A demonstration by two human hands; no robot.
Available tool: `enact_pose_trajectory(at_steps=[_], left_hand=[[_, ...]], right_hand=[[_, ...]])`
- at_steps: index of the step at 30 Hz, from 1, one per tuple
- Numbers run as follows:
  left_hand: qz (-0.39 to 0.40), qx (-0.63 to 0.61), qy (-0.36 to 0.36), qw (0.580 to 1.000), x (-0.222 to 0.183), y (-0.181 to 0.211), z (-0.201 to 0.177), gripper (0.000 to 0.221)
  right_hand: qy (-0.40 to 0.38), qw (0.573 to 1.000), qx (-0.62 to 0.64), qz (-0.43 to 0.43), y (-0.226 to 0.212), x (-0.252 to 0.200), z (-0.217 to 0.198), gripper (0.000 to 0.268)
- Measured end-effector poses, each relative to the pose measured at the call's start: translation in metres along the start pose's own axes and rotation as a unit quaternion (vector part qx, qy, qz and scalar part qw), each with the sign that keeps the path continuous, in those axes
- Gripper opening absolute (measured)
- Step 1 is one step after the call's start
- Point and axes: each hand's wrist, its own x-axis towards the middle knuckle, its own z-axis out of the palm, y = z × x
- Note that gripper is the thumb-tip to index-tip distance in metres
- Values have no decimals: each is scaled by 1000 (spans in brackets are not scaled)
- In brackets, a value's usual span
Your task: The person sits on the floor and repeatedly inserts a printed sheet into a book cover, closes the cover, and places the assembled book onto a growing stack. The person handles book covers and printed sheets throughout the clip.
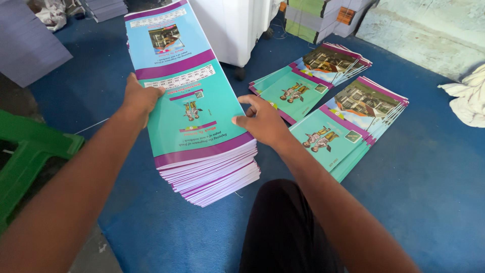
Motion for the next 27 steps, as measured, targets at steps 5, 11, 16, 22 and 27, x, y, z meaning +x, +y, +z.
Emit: enact_pose_trajectory(at_steps=[5, 11, 16, 22, 27], left_hand=[[26, 252, 42, 966, 5, 5, 2, 79], [168, 426, 74, 886, -5, 33, 11, 93], [223, 412, 36, 883, -30, 67, 43, 74], [295, 326, -6, 898, -64, 115, 108, 72], [341, 236, -46, 909, -96, 145, 167, 47]], right_hand=[[13, 999, 31, -33, 1, -5, -1, 66], [23, 993, 106, 45, -3, -17, -31, 79], [82, 988, 86, 101, 3, -36, -71, 72], [112, 985, 89, 91, 35, -66, -113, 64], [144, 979, 91, 112, 64, -95, -148, 60]])
